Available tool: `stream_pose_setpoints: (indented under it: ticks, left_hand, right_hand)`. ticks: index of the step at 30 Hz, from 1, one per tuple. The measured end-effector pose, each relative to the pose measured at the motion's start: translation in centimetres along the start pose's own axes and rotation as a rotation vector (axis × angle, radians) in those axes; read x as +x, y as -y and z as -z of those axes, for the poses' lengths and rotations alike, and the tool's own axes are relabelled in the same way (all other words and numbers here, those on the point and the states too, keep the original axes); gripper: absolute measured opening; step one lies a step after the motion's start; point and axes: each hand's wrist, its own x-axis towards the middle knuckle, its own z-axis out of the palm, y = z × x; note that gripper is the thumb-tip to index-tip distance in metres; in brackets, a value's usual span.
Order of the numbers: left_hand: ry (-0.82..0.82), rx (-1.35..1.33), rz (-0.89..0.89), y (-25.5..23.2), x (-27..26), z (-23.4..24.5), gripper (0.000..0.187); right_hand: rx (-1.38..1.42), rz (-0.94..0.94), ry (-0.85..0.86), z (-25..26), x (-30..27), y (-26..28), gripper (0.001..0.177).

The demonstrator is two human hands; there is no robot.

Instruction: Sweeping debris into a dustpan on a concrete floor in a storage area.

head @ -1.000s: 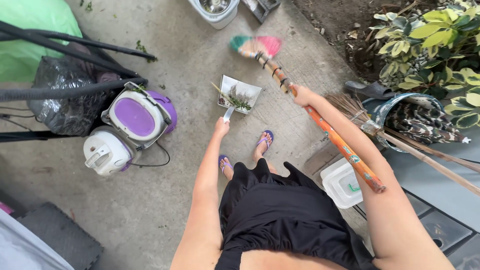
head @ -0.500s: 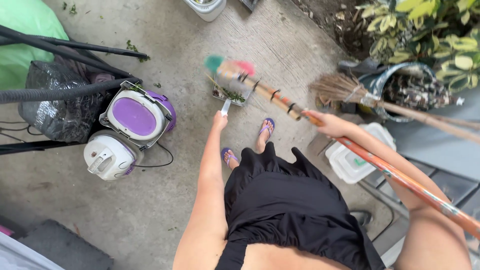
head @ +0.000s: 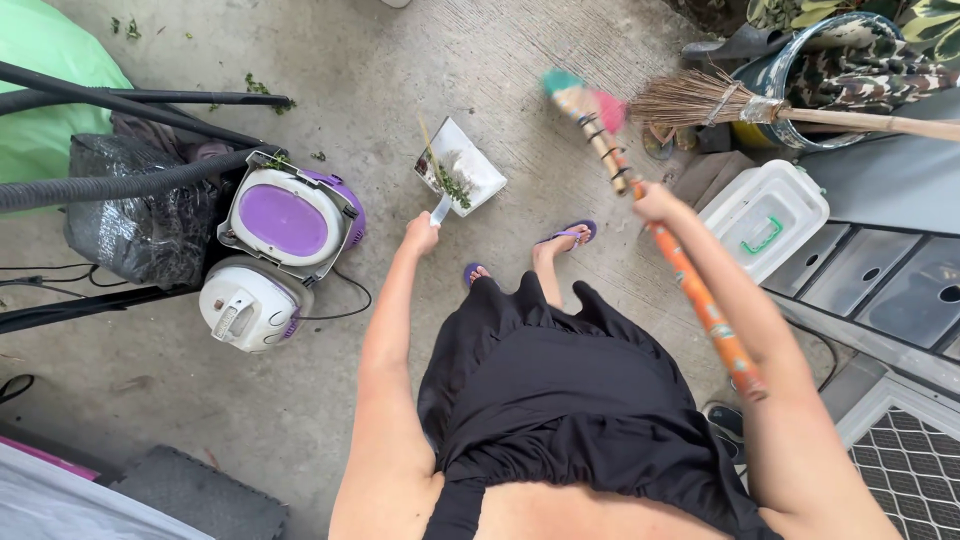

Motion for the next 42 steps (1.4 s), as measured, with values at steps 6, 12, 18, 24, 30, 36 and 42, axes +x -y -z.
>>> stream_pose_setpoints:
  ticks: [6,12,18,24,30,36,42]
  left_hand:
    - [-0.001,0.027,0.019,-2.4,-2.0,-1.0,0.029]
    - [-0.033,-0.053,0.081,-2.9,-2.2,-1.7,0.031]
    - [-0.002,-0.013,0.083,-2.9,-2.5,-1.9,0.031]
    - [-0.008,0.01,0.093,-2.6,-2.9,-2.4,0.032]
    - [-0.037,-0.028,0.087,-4.3,-4.0,-2.2,0.031]
    - [-0.072,-0.035,0.138,-4.1,-4.0,-2.9,0.033]
    - [-0.155,-0.152,0.14,-1.8,-4.9,-2.0,0.034]
  right_hand:
    - [0.103,0.045,0.104,-9.3,-6.2,3.8,0.067]
    - [0.366,0.047,0.441,-3.4,-15.1,4.7,0.081]
    - [0.119,0.091,0.276,2.5,-22.1,1.8,0.082]
    - [0.28,0.034,0.086,3.3,-10.8,-5.4,0.068]
    - [0.204,-0.056,0.085,-2.0,-2.7,-6.9,0.072]
    - [0.283,-0.003,0.415,-6.5,-10.2,0.2,0.078]
    - [0.078,0.155,0.349,-2.4,-15.0,5.9,0.08]
